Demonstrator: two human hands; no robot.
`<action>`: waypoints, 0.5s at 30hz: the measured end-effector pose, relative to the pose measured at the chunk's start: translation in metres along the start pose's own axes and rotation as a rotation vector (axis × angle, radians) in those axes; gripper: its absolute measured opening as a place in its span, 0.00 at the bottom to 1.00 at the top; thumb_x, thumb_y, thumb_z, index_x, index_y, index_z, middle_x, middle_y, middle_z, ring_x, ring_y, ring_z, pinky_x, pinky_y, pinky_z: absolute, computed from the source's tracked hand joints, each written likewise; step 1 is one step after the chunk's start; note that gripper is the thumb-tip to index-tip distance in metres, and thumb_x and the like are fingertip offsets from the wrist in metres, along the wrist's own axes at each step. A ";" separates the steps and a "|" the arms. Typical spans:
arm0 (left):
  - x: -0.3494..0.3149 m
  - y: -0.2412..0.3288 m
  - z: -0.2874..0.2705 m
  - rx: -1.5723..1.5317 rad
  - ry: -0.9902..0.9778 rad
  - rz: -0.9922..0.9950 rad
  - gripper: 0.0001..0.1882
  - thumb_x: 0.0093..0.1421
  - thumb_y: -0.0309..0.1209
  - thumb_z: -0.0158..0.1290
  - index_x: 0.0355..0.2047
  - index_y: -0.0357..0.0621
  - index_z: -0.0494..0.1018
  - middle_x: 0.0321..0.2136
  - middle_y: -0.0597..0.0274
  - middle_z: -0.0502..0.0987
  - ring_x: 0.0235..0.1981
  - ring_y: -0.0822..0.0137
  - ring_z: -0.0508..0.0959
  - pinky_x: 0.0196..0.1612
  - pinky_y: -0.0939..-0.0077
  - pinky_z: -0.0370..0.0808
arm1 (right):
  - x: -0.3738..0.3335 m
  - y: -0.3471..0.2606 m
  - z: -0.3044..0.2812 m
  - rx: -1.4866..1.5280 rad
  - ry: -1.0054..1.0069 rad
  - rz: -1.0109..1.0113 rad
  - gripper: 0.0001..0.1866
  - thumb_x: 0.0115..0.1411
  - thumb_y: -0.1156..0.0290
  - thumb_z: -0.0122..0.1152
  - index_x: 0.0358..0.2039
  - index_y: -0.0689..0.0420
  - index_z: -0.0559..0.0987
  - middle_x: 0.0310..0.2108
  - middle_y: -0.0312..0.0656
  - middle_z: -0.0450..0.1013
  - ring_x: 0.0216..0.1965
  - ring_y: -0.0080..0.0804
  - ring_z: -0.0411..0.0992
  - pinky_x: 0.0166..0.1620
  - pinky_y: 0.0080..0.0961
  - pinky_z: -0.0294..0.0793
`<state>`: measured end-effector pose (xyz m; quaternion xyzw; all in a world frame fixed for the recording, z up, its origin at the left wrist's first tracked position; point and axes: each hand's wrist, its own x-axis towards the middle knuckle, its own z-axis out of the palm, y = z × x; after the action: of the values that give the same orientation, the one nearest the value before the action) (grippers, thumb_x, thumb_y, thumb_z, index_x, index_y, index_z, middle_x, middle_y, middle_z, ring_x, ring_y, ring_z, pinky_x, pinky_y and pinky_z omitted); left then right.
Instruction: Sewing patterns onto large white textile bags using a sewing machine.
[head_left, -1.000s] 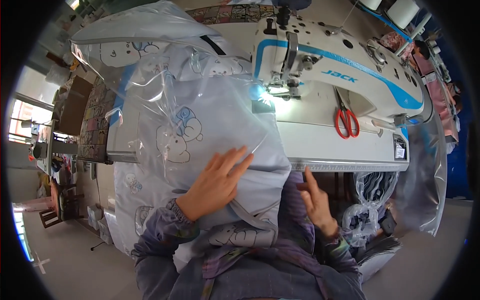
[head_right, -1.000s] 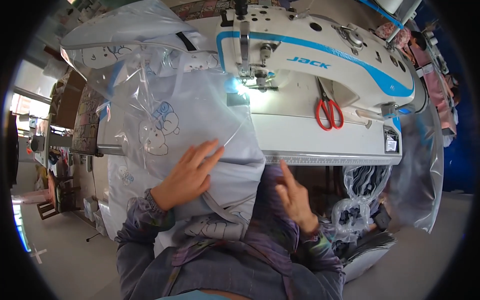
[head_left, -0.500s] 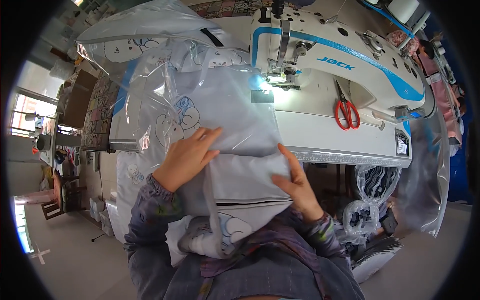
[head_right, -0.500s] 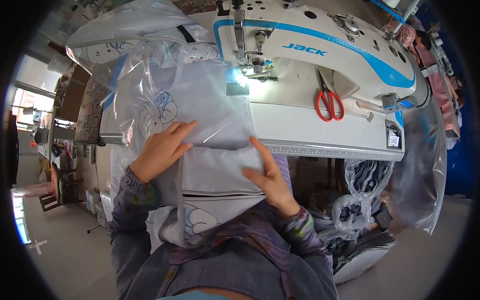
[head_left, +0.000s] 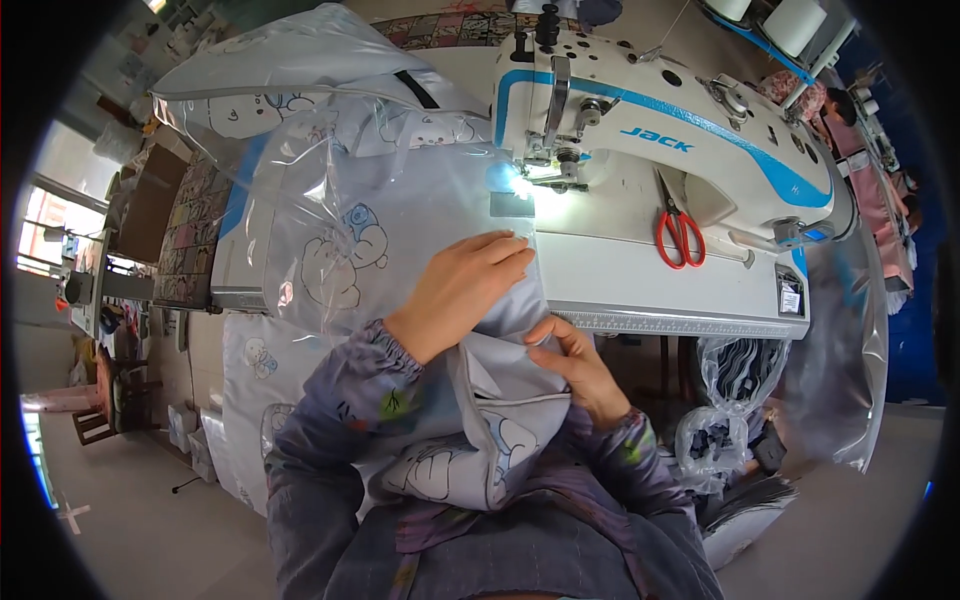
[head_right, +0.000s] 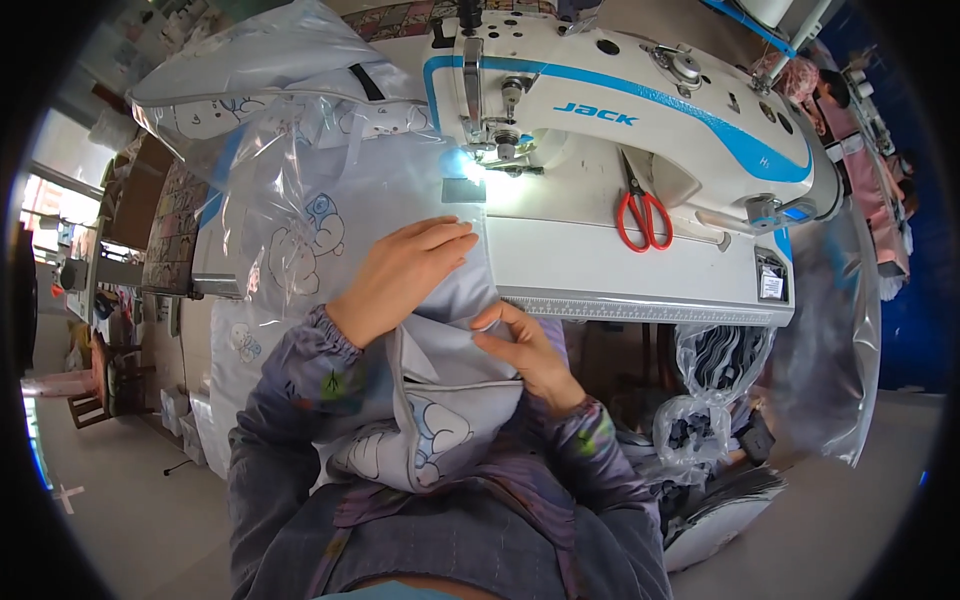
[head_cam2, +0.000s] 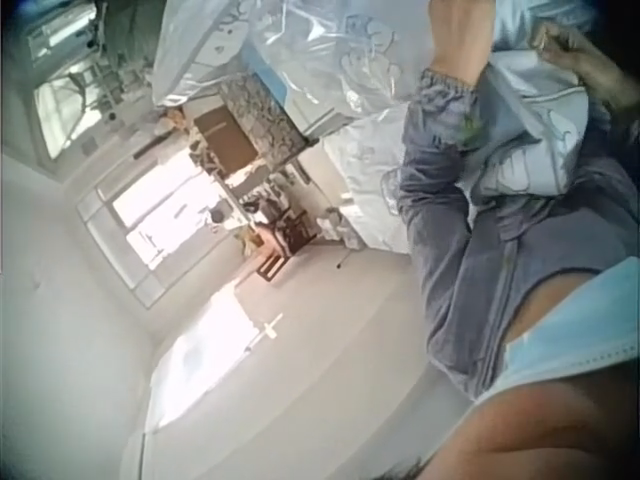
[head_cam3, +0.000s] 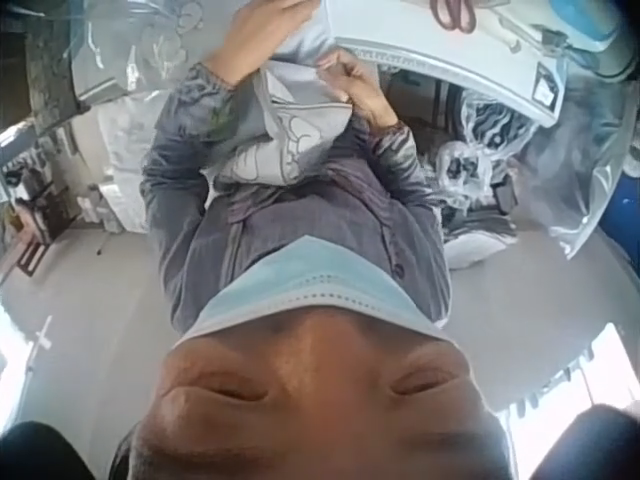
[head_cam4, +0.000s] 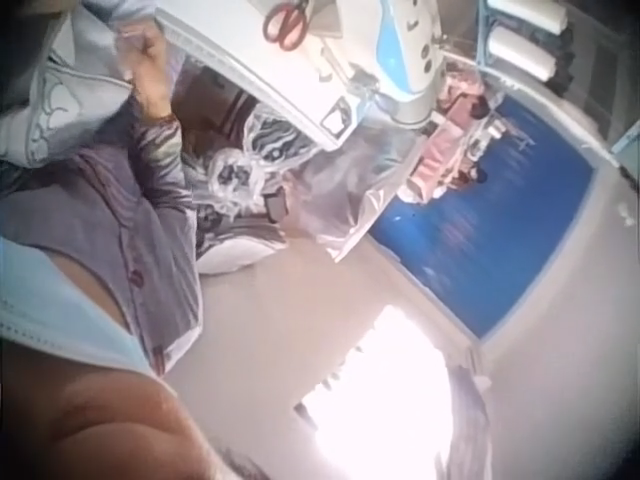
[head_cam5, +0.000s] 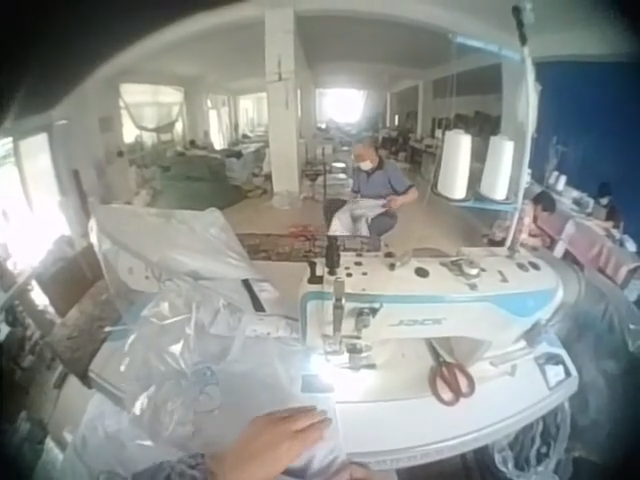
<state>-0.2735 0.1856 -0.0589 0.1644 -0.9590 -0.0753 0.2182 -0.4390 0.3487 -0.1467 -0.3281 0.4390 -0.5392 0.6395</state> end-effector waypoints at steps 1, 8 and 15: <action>0.004 0.002 0.000 -0.067 -0.072 -0.037 0.15 0.60 0.29 0.54 0.48 0.41 0.74 0.47 0.58 0.79 0.48 0.57 0.81 0.46 0.66 0.80 | -0.002 0.003 0.001 -0.005 0.000 0.002 0.13 0.58 0.85 0.63 0.42 0.57 0.78 0.41 0.30 0.73 0.48 0.17 0.67 0.52 0.18 0.66; -0.016 0.010 0.020 -0.086 -0.157 -0.148 0.15 0.63 0.29 0.55 0.50 0.41 0.75 0.49 0.53 0.81 0.45 0.55 0.83 0.43 0.65 0.81 | -0.004 -0.034 0.012 0.074 0.016 0.151 0.25 0.54 0.88 0.54 0.53 0.56 0.76 0.39 0.26 0.70 0.35 0.10 0.66 0.38 0.09 0.64; 0.003 0.003 0.018 -0.032 -0.241 -0.188 0.12 0.59 0.26 0.55 0.43 0.43 0.71 0.42 0.59 0.81 0.40 0.55 0.83 0.34 0.63 0.80 | 0.015 -0.053 0.007 0.236 0.019 0.289 0.35 0.51 0.86 0.47 0.63 0.63 0.69 0.51 0.43 0.74 0.45 0.25 0.77 0.46 0.19 0.77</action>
<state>-0.2853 0.1890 -0.0731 0.2399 -0.9573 -0.1298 0.0960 -0.4538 0.3228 -0.0996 -0.1793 0.4214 -0.4925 0.7401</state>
